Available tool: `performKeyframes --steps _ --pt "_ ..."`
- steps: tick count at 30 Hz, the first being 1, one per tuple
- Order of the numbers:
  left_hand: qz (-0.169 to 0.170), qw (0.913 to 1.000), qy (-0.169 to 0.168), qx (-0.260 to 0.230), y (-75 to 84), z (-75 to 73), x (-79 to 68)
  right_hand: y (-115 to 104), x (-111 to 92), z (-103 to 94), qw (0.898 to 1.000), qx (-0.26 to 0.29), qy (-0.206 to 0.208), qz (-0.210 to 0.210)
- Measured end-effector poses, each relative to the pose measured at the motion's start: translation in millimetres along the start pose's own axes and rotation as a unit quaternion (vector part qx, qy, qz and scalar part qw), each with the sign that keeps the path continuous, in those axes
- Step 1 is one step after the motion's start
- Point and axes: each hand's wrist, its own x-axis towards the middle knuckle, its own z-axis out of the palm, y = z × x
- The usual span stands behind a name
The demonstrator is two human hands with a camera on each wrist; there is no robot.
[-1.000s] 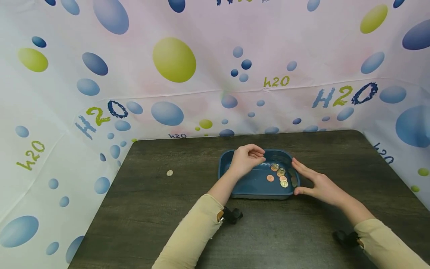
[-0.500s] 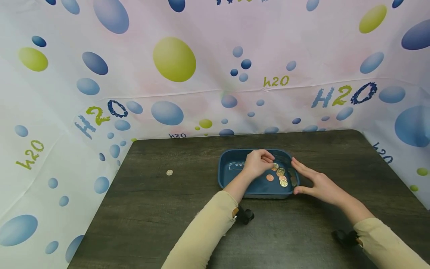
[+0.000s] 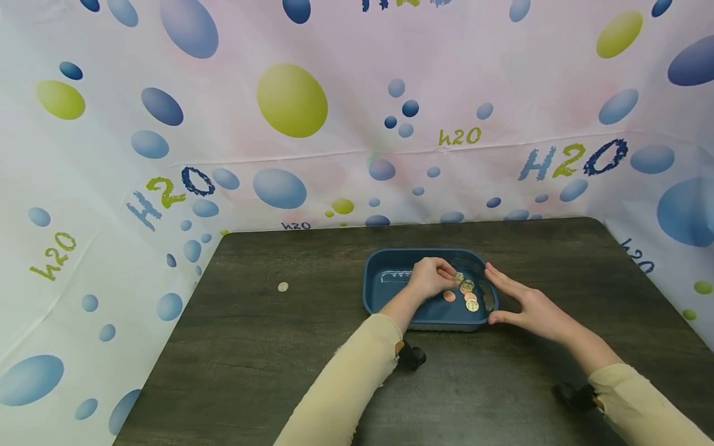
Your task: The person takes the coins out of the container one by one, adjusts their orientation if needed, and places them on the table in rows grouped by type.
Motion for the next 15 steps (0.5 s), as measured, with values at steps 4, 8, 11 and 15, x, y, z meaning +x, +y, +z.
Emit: performKeyframes --steps 4,8,11,15 --pt "-0.008 0.9999 -0.008 0.000 -4.1 2.2 0.3 0.2 -0.6 0.4 1.000 -0.002 0.002 -0.001" --pt "-0.016 0.9996 -0.021 0.005 -8.5 4.1 0.4 0.1 -0.7 0.8 1.000 -0.008 0.003 -0.001" --pt "-0.021 0.9994 -0.027 0.003 -9.2 4.6 0.5 0.3 -0.5 0.8 1.000 -0.007 0.004 -0.002" --pt "-0.020 0.9994 -0.030 0.002 -9.8 5.0 0.7 0.9 -0.4 1.1 1.000 -0.008 0.005 -0.003"
